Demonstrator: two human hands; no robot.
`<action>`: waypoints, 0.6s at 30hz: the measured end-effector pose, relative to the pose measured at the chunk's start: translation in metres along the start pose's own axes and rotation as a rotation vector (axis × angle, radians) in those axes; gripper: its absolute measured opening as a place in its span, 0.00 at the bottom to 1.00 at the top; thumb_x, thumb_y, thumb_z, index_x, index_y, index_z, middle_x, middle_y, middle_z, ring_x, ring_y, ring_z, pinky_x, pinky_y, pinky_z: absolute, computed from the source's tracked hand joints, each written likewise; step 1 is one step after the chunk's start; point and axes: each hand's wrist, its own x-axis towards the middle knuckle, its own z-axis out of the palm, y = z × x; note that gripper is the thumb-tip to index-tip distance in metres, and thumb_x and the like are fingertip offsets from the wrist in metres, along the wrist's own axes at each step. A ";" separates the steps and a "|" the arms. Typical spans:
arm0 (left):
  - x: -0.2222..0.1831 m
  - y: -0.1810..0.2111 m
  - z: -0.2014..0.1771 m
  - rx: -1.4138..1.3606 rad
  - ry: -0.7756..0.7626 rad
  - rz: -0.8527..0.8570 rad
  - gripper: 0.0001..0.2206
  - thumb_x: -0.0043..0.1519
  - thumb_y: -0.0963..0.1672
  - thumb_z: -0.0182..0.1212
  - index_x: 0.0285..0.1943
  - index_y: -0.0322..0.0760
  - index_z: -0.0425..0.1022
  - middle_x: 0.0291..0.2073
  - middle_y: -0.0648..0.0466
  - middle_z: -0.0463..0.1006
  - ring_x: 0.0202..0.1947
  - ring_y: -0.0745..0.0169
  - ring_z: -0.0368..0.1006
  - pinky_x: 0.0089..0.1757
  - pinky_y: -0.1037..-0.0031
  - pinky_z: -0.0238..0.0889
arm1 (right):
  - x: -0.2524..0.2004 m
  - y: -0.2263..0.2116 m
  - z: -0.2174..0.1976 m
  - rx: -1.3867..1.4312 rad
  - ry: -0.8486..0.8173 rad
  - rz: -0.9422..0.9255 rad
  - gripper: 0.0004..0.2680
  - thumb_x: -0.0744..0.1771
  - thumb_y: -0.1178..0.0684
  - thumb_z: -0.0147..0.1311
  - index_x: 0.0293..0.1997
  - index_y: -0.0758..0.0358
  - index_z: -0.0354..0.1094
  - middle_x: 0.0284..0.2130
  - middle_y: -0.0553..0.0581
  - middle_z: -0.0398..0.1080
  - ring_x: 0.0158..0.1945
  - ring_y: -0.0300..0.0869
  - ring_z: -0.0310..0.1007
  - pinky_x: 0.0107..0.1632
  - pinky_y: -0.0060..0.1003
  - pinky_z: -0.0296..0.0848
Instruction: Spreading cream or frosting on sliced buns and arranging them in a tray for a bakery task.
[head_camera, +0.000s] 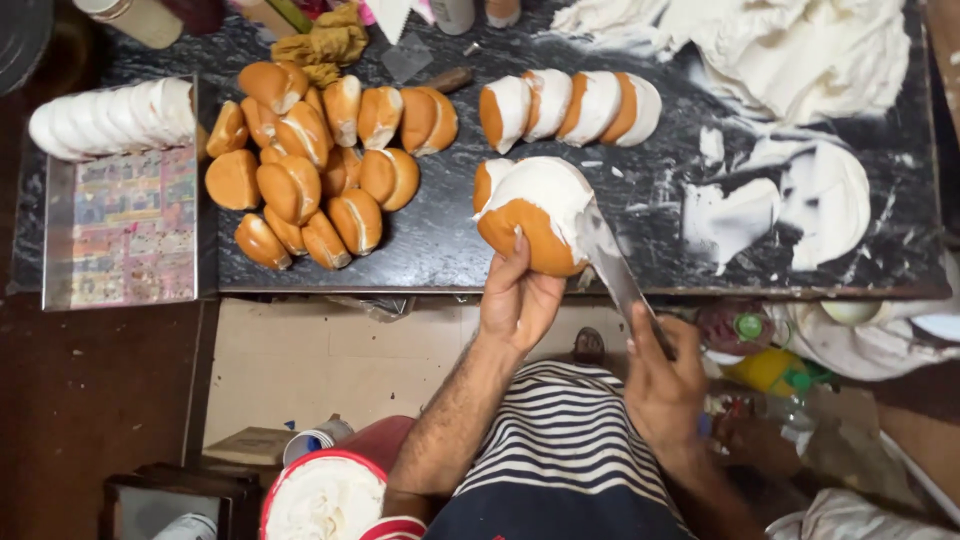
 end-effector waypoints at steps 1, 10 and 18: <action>0.004 0.003 -0.001 0.009 0.029 0.034 0.24 0.70 0.42 0.58 0.74 0.33 0.58 0.68 0.48 0.68 0.69 0.52 0.64 0.68 0.54 0.57 | -0.007 0.004 -0.002 -0.026 -0.036 0.062 0.20 0.68 0.61 0.55 0.69 0.52 0.64 0.46 0.63 0.66 0.46 0.44 0.70 0.42 0.37 0.75; 0.018 -0.013 -0.041 0.538 0.052 0.356 0.33 0.56 0.33 0.68 0.71 0.36 0.60 0.60 0.49 0.69 0.60 0.58 0.70 0.58 0.64 0.69 | 0.012 -0.003 -0.006 1.141 -0.332 0.836 0.20 0.70 0.60 0.46 0.74 0.59 0.60 0.37 0.55 0.69 0.31 0.36 0.61 0.28 0.25 0.62; 0.003 0.001 -0.032 1.225 0.162 0.451 0.21 0.55 0.35 0.73 0.57 0.28 0.74 0.46 0.53 0.81 0.46 0.65 0.77 0.48 0.74 0.73 | 0.031 -0.054 -0.012 0.181 -0.118 0.049 0.20 0.68 0.59 0.54 0.69 0.51 0.63 0.41 0.58 0.68 0.38 0.40 0.70 0.36 0.34 0.74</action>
